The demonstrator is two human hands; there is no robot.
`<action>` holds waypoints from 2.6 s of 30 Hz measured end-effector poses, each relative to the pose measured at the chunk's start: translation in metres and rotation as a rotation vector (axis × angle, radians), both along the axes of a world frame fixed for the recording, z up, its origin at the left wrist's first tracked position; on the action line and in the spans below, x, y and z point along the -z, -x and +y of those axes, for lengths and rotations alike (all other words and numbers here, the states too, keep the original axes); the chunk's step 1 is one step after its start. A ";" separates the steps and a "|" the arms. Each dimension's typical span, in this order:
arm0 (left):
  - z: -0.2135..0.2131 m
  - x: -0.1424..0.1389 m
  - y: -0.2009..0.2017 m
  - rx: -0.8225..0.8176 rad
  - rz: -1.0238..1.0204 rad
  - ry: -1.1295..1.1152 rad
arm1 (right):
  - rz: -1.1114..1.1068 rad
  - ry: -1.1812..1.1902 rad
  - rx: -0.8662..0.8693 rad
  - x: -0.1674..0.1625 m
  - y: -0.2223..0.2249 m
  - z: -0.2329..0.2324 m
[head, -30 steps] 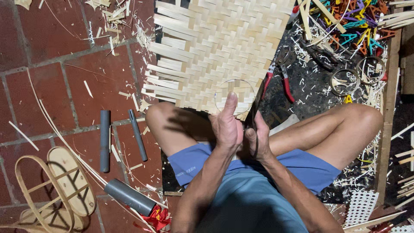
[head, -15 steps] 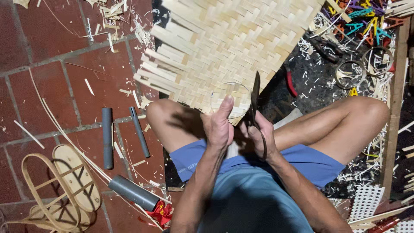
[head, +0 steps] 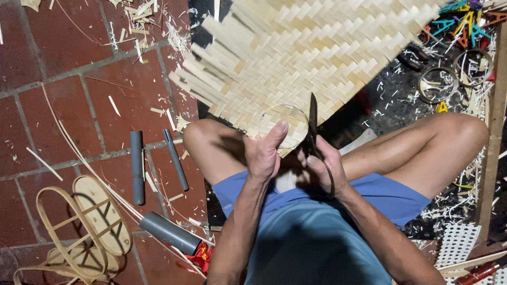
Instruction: The person sits on the workshop floor with a woven bamboo mat on their lap, holding a round bamboo disc as a template and cutting around it with scissors to trim the mat into circular coasters. They rotate the disc, cut off excess woven strips, and set finished round pieces aside on the floor.
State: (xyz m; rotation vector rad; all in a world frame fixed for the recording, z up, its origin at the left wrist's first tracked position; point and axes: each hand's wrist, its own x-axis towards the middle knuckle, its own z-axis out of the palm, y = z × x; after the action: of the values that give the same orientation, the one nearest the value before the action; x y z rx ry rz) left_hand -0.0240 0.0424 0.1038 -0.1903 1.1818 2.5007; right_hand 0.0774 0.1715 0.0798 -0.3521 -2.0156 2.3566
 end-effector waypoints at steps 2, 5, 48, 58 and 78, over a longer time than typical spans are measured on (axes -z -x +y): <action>-0.003 -0.002 0.001 0.029 -0.001 0.008 | -0.007 0.080 -0.002 0.000 -0.002 0.000; -0.005 -0.007 0.005 0.071 0.006 -0.037 | -0.048 0.130 0.005 0.001 -0.003 0.000; -0.038 0.002 0.030 0.397 0.018 0.207 | -0.145 0.521 -0.180 -0.010 -0.009 0.008; -0.041 -0.003 0.029 0.438 0.053 0.192 | -0.170 0.220 -0.176 0.010 -0.017 0.006; -0.047 -0.015 0.034 0.533 0.018 0.124 | -0.206 0.233 -0.129 0.011 -0.034 0.004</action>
State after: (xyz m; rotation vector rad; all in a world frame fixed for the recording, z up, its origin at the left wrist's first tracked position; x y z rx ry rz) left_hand -0.0584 -0.0048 0.1188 0.1063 1.2061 1.9715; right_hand 0.1118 0.1759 0.0688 -0.5045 -1.8962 2.7492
